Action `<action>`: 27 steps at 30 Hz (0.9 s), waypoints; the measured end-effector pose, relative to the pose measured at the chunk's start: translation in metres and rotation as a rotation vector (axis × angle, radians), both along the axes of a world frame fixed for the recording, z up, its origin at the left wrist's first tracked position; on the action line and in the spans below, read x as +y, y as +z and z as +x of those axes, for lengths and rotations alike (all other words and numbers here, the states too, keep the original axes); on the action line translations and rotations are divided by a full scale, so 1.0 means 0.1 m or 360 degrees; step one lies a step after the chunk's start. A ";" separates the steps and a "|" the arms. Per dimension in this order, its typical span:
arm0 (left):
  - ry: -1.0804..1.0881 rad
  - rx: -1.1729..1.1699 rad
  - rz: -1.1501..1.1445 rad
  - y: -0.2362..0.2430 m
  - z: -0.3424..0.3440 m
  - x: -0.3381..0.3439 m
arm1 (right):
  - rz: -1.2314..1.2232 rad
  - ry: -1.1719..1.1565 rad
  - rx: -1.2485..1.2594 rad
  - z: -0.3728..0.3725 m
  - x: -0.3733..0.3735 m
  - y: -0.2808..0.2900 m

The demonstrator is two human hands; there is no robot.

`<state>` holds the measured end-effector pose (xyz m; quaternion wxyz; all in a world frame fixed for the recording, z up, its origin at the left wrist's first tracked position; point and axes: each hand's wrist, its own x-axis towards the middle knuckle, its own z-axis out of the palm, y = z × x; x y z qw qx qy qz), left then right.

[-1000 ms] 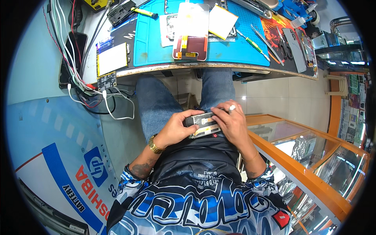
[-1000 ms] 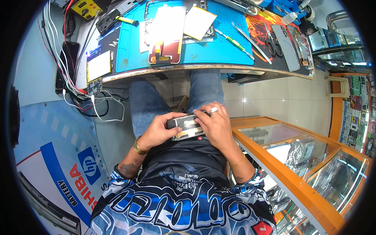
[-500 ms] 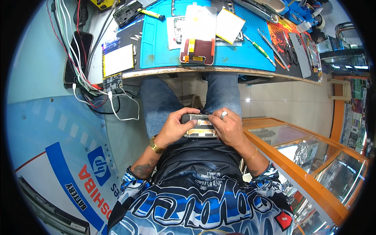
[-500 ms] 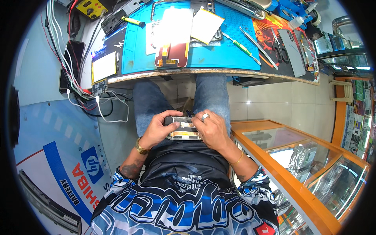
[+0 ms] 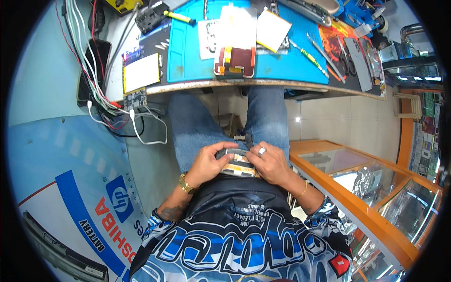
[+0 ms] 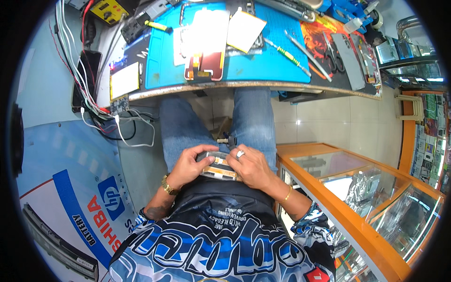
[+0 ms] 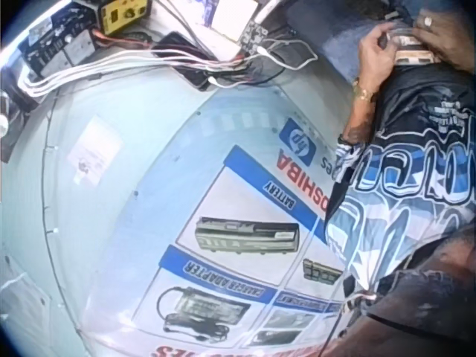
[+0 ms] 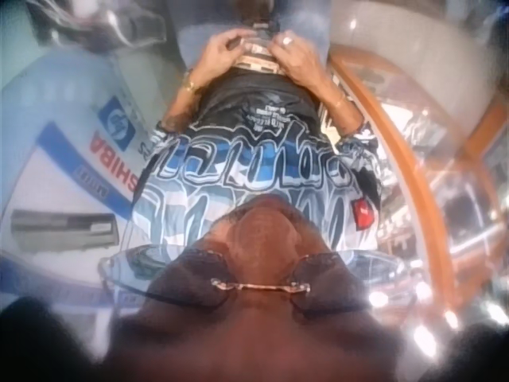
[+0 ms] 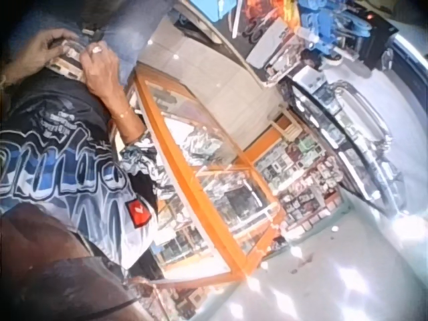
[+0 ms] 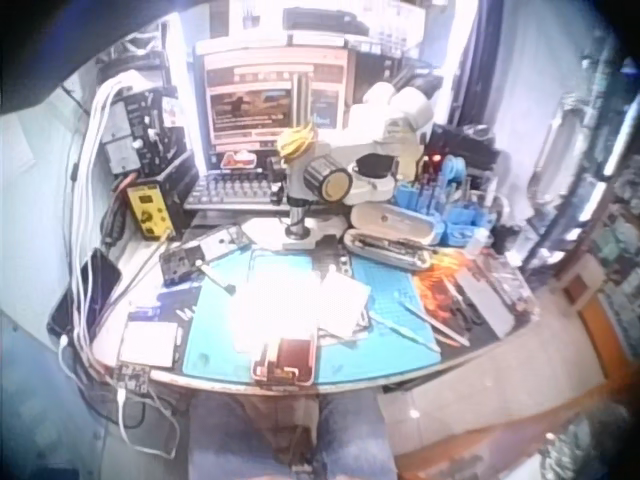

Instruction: The person disassembles a mobile phone by removing the screen, disconnecting internal ribbon cables, and separating the internal components from the frame.

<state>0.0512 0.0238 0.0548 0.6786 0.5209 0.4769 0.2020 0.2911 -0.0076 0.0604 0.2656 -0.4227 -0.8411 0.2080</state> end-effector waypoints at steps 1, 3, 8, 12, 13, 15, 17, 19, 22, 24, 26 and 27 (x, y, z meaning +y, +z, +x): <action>0.0016 0.0011 0.0069 -0.01 -0.01 -0.01 | 0.0028 -0.0048 -0.0036 -0.01 0.04 0.04; 0.0086 0.0009 0.0096 0.04 0.01 -0.03 | 0.0080 -0.0156 -0.0111 -0.04 0.06 0.16; 0.0250 -0.0286 0.0117 0.03 0.18 -0.15 | 0.0149 -0.0585 0.0083 -0.10 0.11 0.30; 0.0098 -0.1145 -0.0648 -0.06 0.27 -0.10 | 0.0189 -0.0583 0.0244 -0.08 0.16 0.30; 0.0072 -0.1315 -0.0969 -0.06 0.30 -0.08 | 0.0199 -0.0499 0.0311 -0.07 0.17 0.30; 0.0168 -0.1309 -0.1023 -0.10 0.44 -0.06 | 0.0202 -0.0299 0.0459 -0.08 0.19 0.29; 0.0186 -0.1379 -0.1043 -0.25 0.50 -0.02 | 0.0192 -0.0213 0.0475 -0.08 0.16 0.25; 0.0221 -0.1339 -0.1048 -0.28 0.57 0.01 | 0.0111 -0.0115 0.0460 -0.07 0.11 0.21; 0.0330 -0.1204 -0.0926 -0.33 0.63 0.01 | -0.0061 -0.0286 0.0498 -0.24 -0.02 0.24; 0.0389 -0.1222 -0.0938 -0.41 0.61 -0.01 | -0.0521 -0.0597 0.0695 -0.33 -0.12 0.26; 0.0631 -0.1107 -0.0546 -0.34 0.68 -0.06 | -0.1002 -0.0853 0.0846 -0.39 -0.13 0.32; 0.0745 -0.1040 -0.0363 -0.28 0.71 -0.09 | -0.1134 -0.0882 0.0855 -0.39 -0.13 0.34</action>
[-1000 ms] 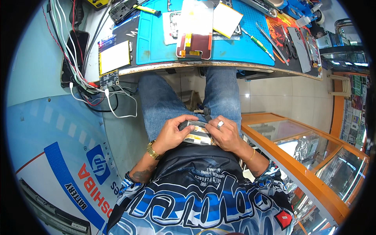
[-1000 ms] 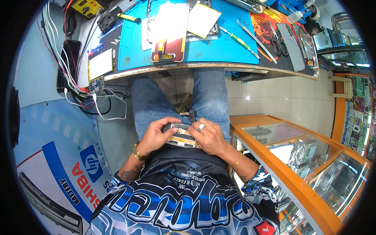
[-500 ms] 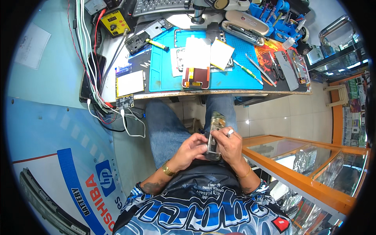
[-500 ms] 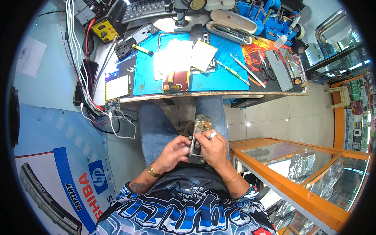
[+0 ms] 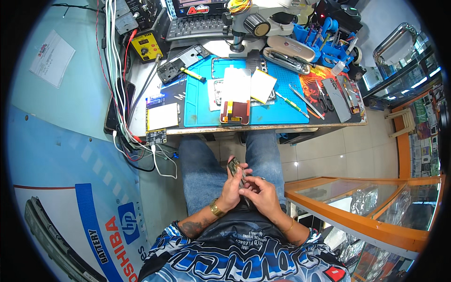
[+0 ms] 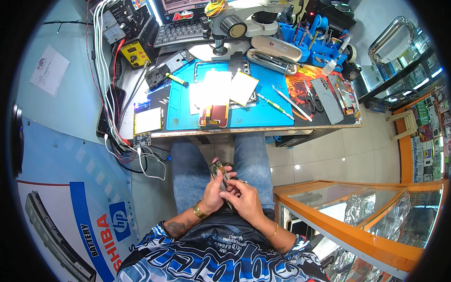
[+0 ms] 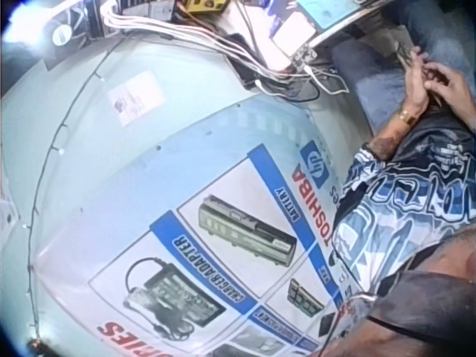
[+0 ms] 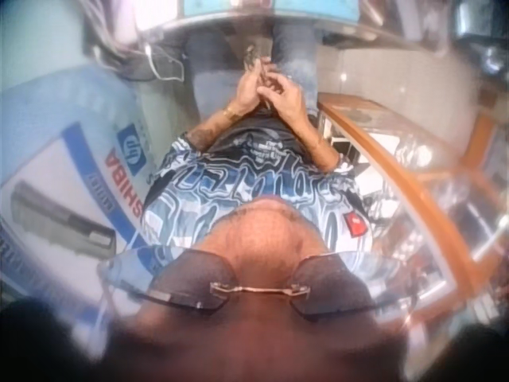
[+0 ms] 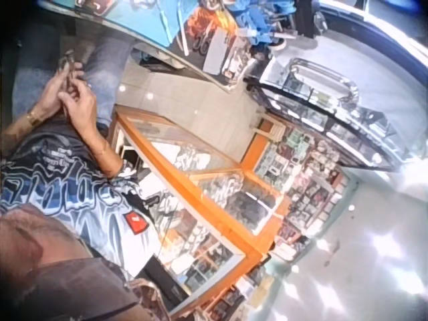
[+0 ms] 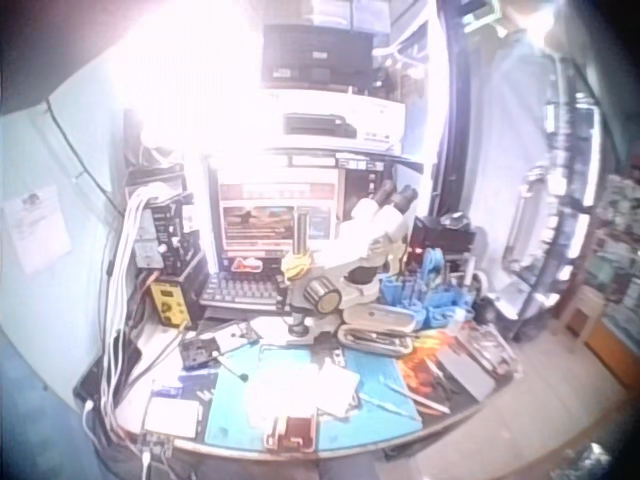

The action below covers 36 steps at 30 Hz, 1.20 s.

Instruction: The person disassembles a mobile phone by removing the screen, disconnecting internal ribbon cables, and separating the internal components from the frame.

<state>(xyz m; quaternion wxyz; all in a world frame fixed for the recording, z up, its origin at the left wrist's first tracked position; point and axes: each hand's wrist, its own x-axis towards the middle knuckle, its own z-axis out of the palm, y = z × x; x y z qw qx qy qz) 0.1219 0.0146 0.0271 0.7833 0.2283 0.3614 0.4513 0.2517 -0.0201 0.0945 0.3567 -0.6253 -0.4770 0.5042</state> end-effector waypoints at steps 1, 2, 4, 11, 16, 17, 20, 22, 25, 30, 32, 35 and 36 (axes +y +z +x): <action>0.0008 0.0049 0.0120 -0.01 -0.01 0.00 | 0.0091 0.0022 0.0049 0.01 0.01 -0.06; 0.0015 0.0097 0.0239 -0.02 -0.02 0.02 | 0.0182 0.0043 0.0097 0.03 0.02 -0.18; 0.0075 0.0221 0.0439 -0.01 -0.03 0.02 | 0.0209 0.0060 0.0216 0.02 0.02 -0.25; 0.0102 0.0370 0.0578 -0.01 -0.08 -0.03 | -0.0049 -0.0029 0.0601 -0.05 -0.02 -0.38; 0.0148 0.0340 0.0656 0.13 -0.05 -0.18 | -0.0286 -0.0505 0.1242 0.04 -0.01 -0.67; 0.0163 0.0290 0.0720 0.17 -0.05 -0.19 | -0.0333 -0.0634 0.1363 0.13 0.01 -0.75; 0.0167 0.0257 0.0575 0.07 -0.08 -0.20 | -0.0087 -0.0297 0.0750 0.04 -0.11 -0.52; 0.0216 0.0117 0.0490 0.04 -0.09 -0.09 | 0.0327 -0.0109 0.0346 -0.02 -0.10 -0.36; 0.0214 0.0024 0.0464 0.03 -0.10 -0.12 | 0.0339 0.0092 0.0175 -0.01 -0.07 -0.11; 0.0186 -0.0011 0.0480 0.03 -0.11 -0.13 | 0.0123 0.0112 0.0386 -0.08 -0.02 -0.22; 0.0166 0.0011 0.0515 0.03 -0.12 -0.12 | 0.0138 0.0165 0.0397 -0.07 -0.01 -0.22; 0.0173 0.0033 0.0544 0.00 -0.13 -0.11 | 0.0025 0.0133 0.0507 -0.07 0.00 -0.23; 0.0186 0.0064 0.0554 0.00 -0.12 -0.11 | -0.0035 0.0101 0.0559 -0.08 0.00 -0.24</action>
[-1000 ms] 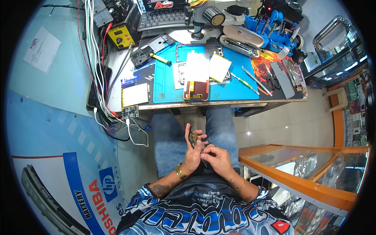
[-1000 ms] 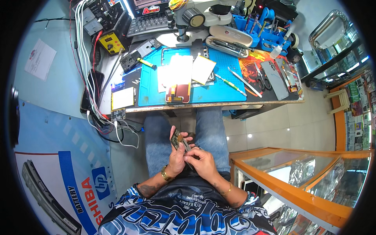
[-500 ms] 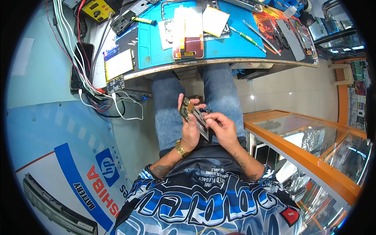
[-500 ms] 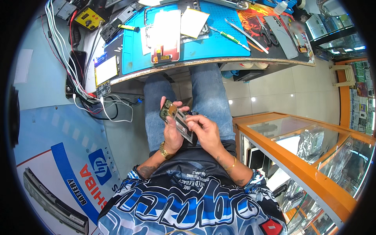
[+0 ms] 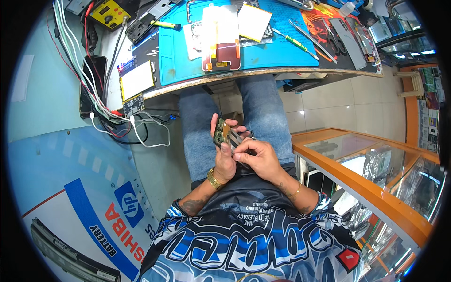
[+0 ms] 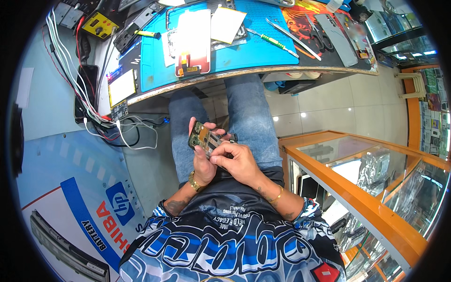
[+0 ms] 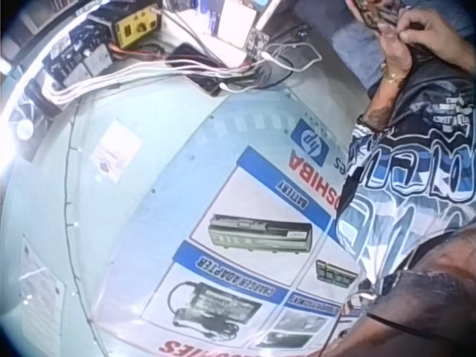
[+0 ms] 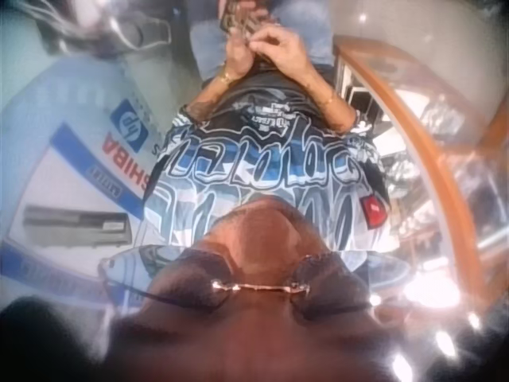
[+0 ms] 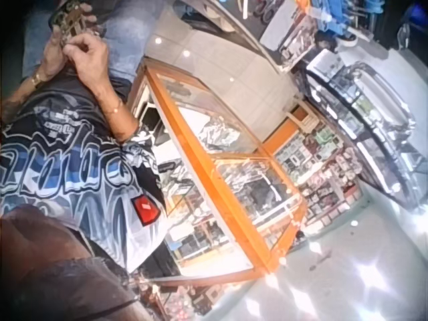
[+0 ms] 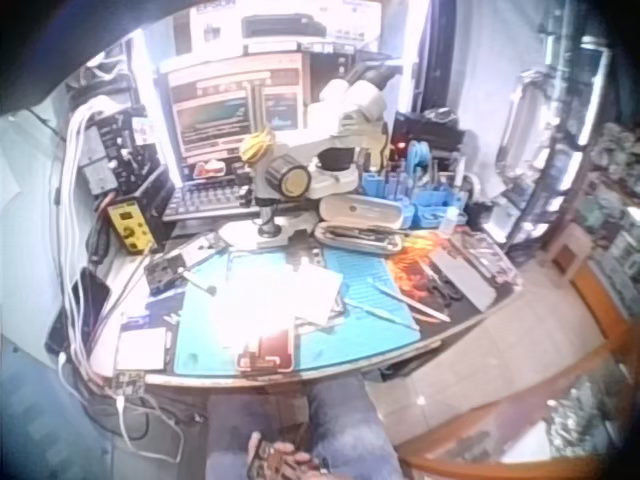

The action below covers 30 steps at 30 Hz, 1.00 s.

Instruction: The person disassembles a mobile phone by removing the screen, disconnecting internal ribbon cables, and separating the internal components from the frame.

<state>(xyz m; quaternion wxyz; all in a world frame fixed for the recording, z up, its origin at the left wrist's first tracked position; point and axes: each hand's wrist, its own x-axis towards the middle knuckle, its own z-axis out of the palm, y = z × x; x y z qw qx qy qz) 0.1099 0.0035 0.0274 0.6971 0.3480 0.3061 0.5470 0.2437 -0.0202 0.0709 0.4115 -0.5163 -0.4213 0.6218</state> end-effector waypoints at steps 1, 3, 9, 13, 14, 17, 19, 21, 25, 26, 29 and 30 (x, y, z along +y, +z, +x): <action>0.0017 0.0028 0.0009 0.01 0.01 0.00 | -0.0016 -0.0025 0.0050 0.00 0.00 -0.04; 0.0030 0.0051 0.0017 0.03 0.03 0.01 | -0.0049 -0.0074 0.0153 -0.01 -0.01 -0.16; 0.0090 0.0124 0.0057 0.02 0.05 0.00 | -0.0162 -0.0141 0.0220 -0.05 -0.06 -0.22; 0.0174 0.0228 0.0079 0.02 0.06 -0.02 | -0.0085 -0.0255 0.0095 -0.13 -0.09 -0.16; 0.0191 0.0241 0.0085 0.03 0.06 -0.02 | -0.0064 -0.0296 0.0089 -0.16 -0.09 -0.15; 0.0262 0.0274 0.0190 -0.02 0.07 -0.02 | 0.0060 -0.0353 -0.0042 -0.19 -0.08 -0.13; 0.0299 0.0280 0.0191 -0.03 0.07 -0.03 | 0.0109 -0.0381 -0.0107 -0.22 -0.08 -0.12; 0.0338 0.0263 0.0179 -0.05 0.07 -0.04 | 0.0106 -0.0419 -0.0120 -0.25 -0.08 -0.15; 0.0391 0.0165 0.0204 -0.03 0.08 -0.06 | -0.0142 -0.0477 -0.0134 -0.21 -0.02 -0.21; 0.0397 0.0134 0.0228 -0.02 0.08 -0.05 | -0.0151 -0.0455 -0.0112 -0.19 -0.04 -0.18; 0.0217 -0.0121 0.0015 0.08 0.01 0.04 | -0.0045 -0.0368 -0.0091 -0.14 -0.05 -0.08; 0.0166 -0.0161 -0.0021 0.09 0.02 0.02 | -0.0006 -0.0321 -0.0149 -0.11 -0.06 -0.08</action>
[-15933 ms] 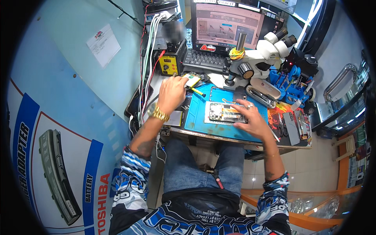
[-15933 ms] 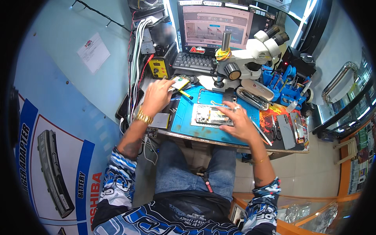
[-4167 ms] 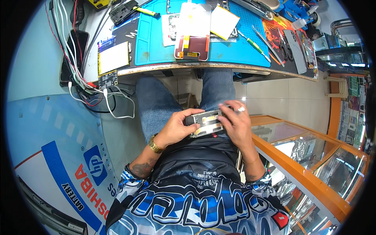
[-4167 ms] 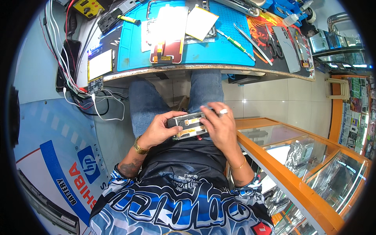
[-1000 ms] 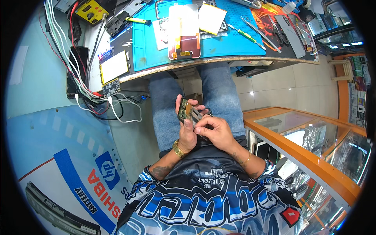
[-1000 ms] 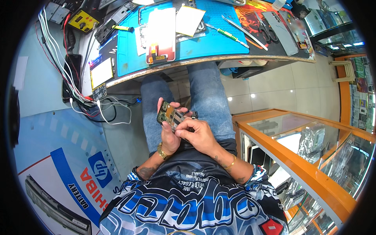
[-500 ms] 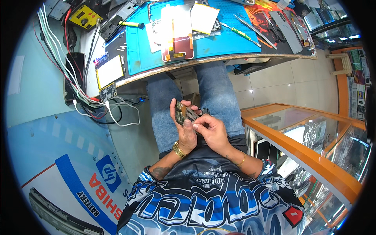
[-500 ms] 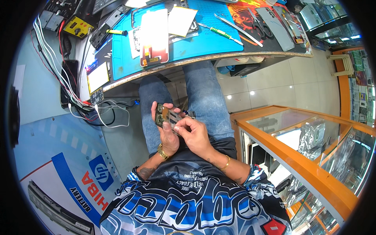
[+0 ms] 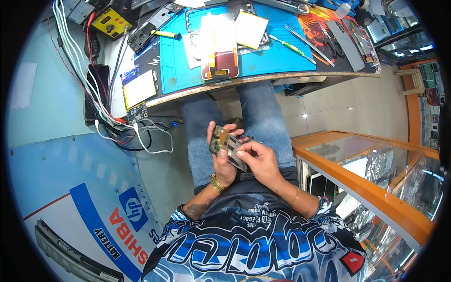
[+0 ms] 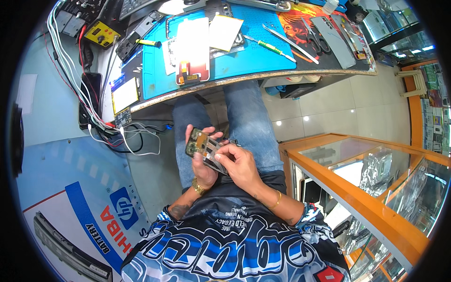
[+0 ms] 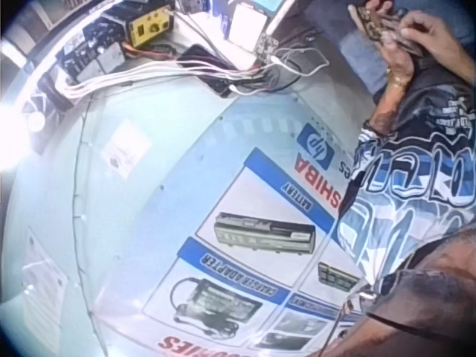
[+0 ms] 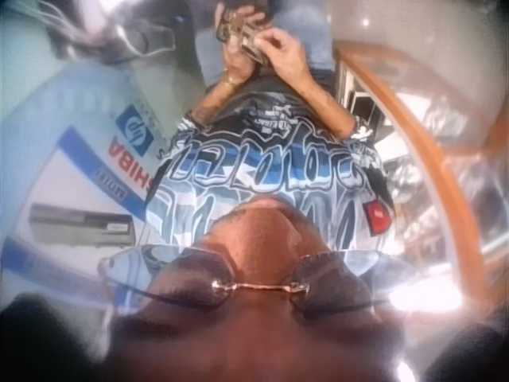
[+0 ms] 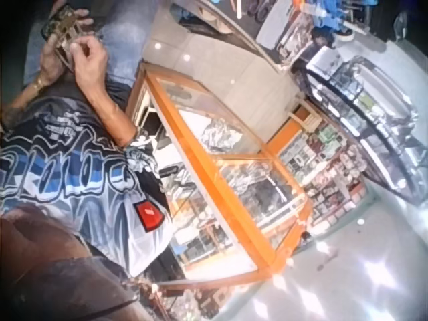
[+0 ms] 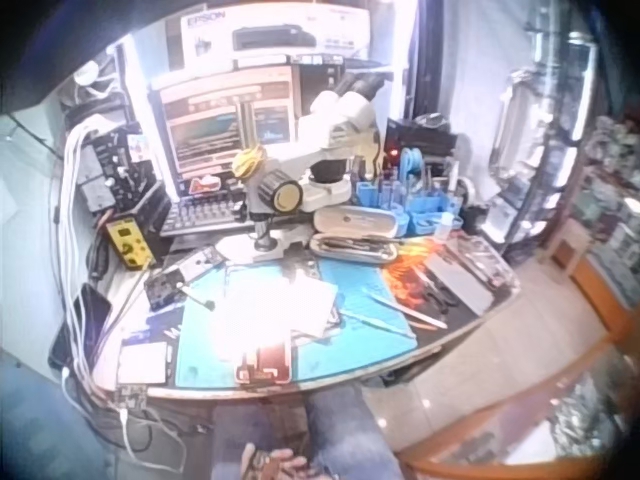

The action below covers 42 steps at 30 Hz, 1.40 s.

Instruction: The person disassembles a mobile phone by removing the screen, disconnecting internal ribbon cables, and separating the internal components from the frame.

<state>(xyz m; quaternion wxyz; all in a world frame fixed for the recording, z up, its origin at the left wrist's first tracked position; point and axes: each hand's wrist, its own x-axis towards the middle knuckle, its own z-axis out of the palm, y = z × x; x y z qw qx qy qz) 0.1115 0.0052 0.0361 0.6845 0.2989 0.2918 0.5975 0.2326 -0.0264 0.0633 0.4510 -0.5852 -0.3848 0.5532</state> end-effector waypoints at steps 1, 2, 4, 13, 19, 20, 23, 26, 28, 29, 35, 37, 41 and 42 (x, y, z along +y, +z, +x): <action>-0.0084 0.0090 0.0023 -0.01 -0.01 0.01 | 0.0031 0.0049 -0.0061 0.02 -0.01 0.01; -0.0168 0.0181 0.0045 -0.03 -0.03 0.03 | 0.0075 0.0096 -0.0098 0.03 -0.01 0.02; -0.0364 0.0171 -0.0063 -0.10 -0.08 0.01 | 0.0166 0.0188 -0.0178 0.06 0.00 0.06; -0.0543 0.0085 -0.0295 -0.17 -0.15 -0.03 | -0.0379 0.0191 0.0550 0.12 -0.01 -0.03; -0.0595 0.0422 -0.0316 -0.11 -0.15 -0.02 | -0.0436 0.0103 0.0782 0.16 -0.01 -0.13; -0.0578 0.0457 -0.0341 -0.09 -0.14 -0.02 | -0.0434 0.0085 0.0793 0.16 0.01 -0.11; -0.0488 0.0576 -0.0349 -0.11 -0.11 -0.02 | -0.0464 0.0066 0.0869 0.18 0.06 -0.07; -0.0604 0.0682 -0.0402 -0.13 -0.14 0.02 | -0.0570 0.0124 0.0988 0.28 0.06 -0.16; -0.0650 0.0717 -0.0396 -0.16 -0.13 0.05 | -0.0659 0.0188 0.0999 0.35 0.07 -0.25; -0.0618 0.0726 -0.0362 -0.22 -0.12 0.05 | -0.0659 0.0172 0.1008 0.35 0.06 -0.30; -0.0692 0.0615 -0.0577 -0.23 -0.09 0.15 | -0.0651 0.0093 0.0930 0.28 0.14 -0.30; -0.0696 0.0589 -0.0624 -0.27 -0.09 0.16 | -0.0640 0.0060 0.0892 0.24 0.17 -0.26; -0.0614 0.0533 -0.0690 -0.26 -0.05 0.17 | -0.0645 0.0068 0.0868 0.25 0.19 -0.32; -0.0595 0.0521 -0.0709 -0.23 -0.04 0.18 | -0.0647 0.0054 0.0875 0.25 0.20 -0.32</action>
